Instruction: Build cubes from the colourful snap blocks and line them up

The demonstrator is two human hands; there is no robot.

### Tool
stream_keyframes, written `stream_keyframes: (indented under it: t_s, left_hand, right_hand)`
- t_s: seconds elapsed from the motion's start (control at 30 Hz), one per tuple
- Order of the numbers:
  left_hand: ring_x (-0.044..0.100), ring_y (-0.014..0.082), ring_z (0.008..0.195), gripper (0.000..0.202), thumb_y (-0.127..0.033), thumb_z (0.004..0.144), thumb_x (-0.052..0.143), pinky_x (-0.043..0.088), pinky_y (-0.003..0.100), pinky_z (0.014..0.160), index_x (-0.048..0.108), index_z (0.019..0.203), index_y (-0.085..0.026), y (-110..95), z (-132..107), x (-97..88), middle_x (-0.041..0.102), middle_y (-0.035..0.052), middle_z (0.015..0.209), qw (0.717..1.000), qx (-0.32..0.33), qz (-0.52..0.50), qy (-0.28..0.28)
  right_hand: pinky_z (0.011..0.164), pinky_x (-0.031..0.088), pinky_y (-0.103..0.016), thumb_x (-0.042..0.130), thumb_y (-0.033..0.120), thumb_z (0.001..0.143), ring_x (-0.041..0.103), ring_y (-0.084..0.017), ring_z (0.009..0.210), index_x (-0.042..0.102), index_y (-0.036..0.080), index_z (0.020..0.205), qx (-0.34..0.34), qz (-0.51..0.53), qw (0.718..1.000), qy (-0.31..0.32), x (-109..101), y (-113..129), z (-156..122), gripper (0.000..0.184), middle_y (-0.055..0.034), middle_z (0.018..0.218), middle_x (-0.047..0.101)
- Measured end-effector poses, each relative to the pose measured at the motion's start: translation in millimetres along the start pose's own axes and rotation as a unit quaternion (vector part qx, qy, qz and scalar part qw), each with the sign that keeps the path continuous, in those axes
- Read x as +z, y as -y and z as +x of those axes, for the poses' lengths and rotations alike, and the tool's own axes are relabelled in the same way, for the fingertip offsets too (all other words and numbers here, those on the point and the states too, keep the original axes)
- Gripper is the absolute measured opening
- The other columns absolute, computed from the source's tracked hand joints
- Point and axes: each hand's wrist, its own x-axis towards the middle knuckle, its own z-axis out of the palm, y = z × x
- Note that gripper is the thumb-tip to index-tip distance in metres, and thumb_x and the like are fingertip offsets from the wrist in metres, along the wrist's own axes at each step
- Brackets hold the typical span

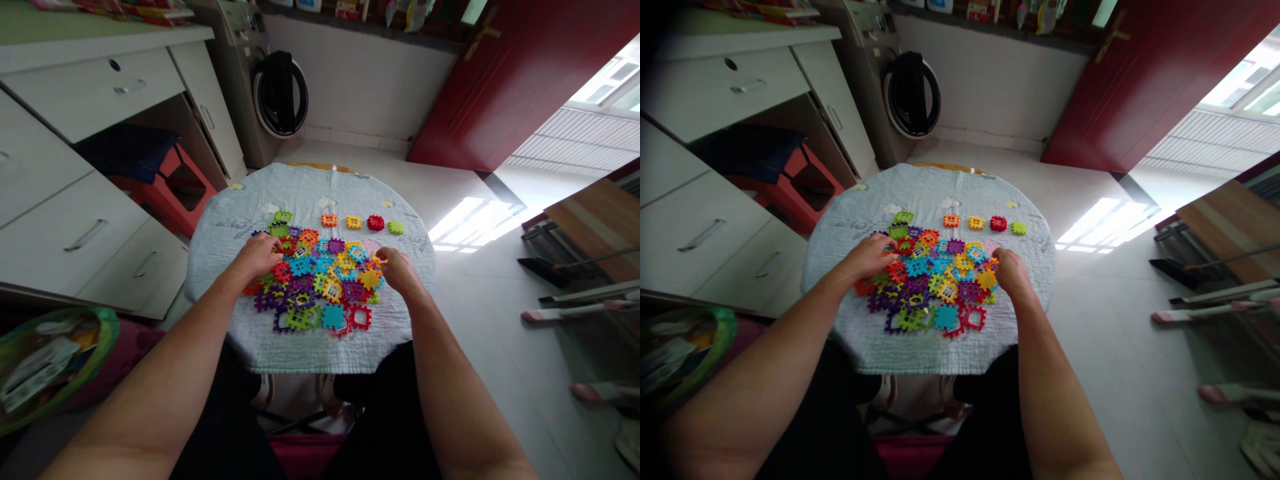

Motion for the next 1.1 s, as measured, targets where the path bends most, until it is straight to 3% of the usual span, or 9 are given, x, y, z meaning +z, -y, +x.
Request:
stream_keyframes:
  t_s: [0.17, 0.27, 0.43, 0.73, 0.97, 1.1]
  left_hand:
    - [0.059, 0.0296, 0.11, 0.053, -0.039, 0.078, 0.053, 0.046, 0.035, 0.093, 0.055, 0.125, -0.015, 18, -7, 0.3, 0.058, 0.0161, 0.122, 0.989, -0.125, 0.03, 0.071]
    - [0.061, 0.0296, 0.108, 0.062, -0.039, 0.077, 0.054, 0.048, 0.034, 0.09, 0.049, 0.132, -0.013, 20, -8, 4.6, 0.057, 0.0186, 0.125, 0.983, -0.147, 0.027, 0.103]
    - [0.062, 0.0297, 0.109, 0.065, -0.04, 0.077, 0.055, 0.048, 0.033, 0.09, 0.046, 0.136, -0.013, 12, -7, 8.5, 0.055, 0.0199, 0.13, 0.987, -0.13, 0.022, 0.095]
    - [0.062, 0.027, 0.107, 0.054, -0.035, 0.081, 0.053, 0.047, 0.033, 0.091, 0.05, 0.13, -0.013, 5, -12, 1.7, 0.063, 0.0165, 0.116, 0.994, -0.067, -0.002, 0.088]
    - [0.057, 0.0283, 0.119, 0.063, -0.032, 0.081, 0.055, 0.045, 0.036, 0.098, 0.042, 0.14, -0.014, -4, -10, 3.2, 0.057, 0.0178, 0.133, 0.994, -0.031, -0.044, 0.096]
    - [0.051, 0.0261, 0.128, 0.068, -0.027, 0.078, 0.058, 0.04, 0.034, 0.104, 0.04, 0.143, -0.016, -13, -10, 2.5, 0.05, 0.0148, 0.144, 0.993, 0.009, -0.082, 0.086]
  right_hand:
    - [0.076, 0.043, -0.028, 0.052, 0.016, 0.082, 0.063, -0.021, 0.093, 0.065, 0.02, 0.106, 0.004, -0.025, 0.998, 0.057, -5, 5, -5, 0.028, -0.0083, 0.102, 0.07]
    - [0.075, 0.042, -0.027, 0.054, 0.016, 0.081, 0.062, -0.02, 0.093, 0.065, 0.02, 0.103, -0.034, -0.054, 0.993, 0.095, -3, 9, -8, 0.024, -0.0079, 0.104, 0.069]
    - [0.078, 0.042, -0.027, 0.058, 0.014, 0.077, 0.06, -0.022, 0.1, 0.063, 0.019, 0.104, -0.065, -0.091, 0.986, 0.127, 7, 14, -8, 0.028, -0.0092, 0.107, 0.067]
    - [0.081, 0.043, -0.027, 0.061, 0.015, 0.075, 0.058, -0.02, 0.097, 0.06, 0.016, 0.112, -0.102, -0.06, 0.983, 0.138, 17, 28, -11, 0.037, -0.0116, 0.112, 0.06]
    - [0.086, 0.042, -0.029, 0.059, 0.004, 0.069, 0.057, -0.019, 0.1, 0.06, 0.019, 0.117, -0.178, 0.019, 0.969, 0.169, 20, 30, -13, 0.05, -0.0088, 0.118, 0.06]
    - [0.081, 0.041, -0.026, 0.052, 0.001, 0.071, 0.057, -0.017, 0.095, 0.064, 0.018, 0.108, -0.183, 0.011, 0.967, 0.175, 14, 29, -12, 0.042, -0.0083, 0.11, 0.064]
